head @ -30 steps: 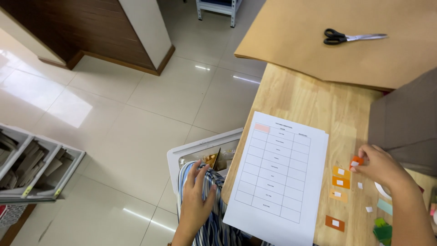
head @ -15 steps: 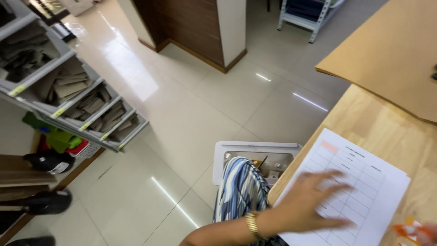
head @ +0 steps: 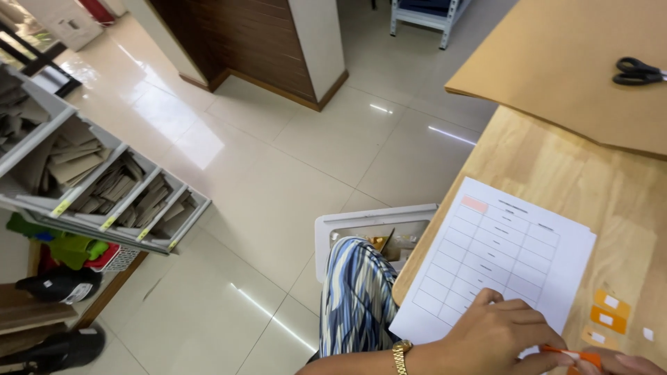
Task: A person is preparing a color reference chart by cutting swatches, applying adhesive stickers, and organizing them on a template.
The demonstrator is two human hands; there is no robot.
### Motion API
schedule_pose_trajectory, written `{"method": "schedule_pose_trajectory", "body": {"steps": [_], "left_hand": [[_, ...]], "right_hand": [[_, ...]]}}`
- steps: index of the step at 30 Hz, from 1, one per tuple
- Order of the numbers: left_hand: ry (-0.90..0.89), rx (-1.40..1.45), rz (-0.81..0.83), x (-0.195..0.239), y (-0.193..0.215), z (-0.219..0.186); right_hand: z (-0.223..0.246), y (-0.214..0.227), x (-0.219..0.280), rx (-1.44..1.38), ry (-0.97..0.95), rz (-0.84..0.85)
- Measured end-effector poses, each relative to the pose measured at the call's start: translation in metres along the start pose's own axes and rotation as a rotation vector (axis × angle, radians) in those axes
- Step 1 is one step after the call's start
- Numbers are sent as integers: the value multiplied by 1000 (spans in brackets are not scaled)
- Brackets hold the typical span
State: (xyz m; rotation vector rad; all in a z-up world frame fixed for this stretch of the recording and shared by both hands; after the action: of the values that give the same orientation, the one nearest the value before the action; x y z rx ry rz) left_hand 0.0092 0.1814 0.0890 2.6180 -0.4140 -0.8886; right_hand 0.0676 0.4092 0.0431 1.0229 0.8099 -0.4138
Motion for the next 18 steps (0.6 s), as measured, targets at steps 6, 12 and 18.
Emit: {"method": "schedule_pose_trajectory", "body": {"steps": [6,12,18], "left_hand": [[20,88,-102,3,12,4],[146,143,538,0,27,20],[699,496,484,12,16,25]], "right_hand": [[38,-31,54,-419,-1053,-405],[72,-27,21,-98,-591,6],[96,-26,6,-138,-774,50]]}}
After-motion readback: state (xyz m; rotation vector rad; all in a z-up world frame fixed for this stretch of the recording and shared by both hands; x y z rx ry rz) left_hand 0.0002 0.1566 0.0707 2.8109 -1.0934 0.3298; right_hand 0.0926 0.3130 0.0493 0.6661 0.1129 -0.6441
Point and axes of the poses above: each hand's wrist, its own x-axis away from the middle knuckle, its own y-axis out of the back of the hand, z = x × y, the point moved 4 cm from there along -x, towards the middle knuckle, and after that the axes turned 14 degrees about -z, right-handed, at the moved point
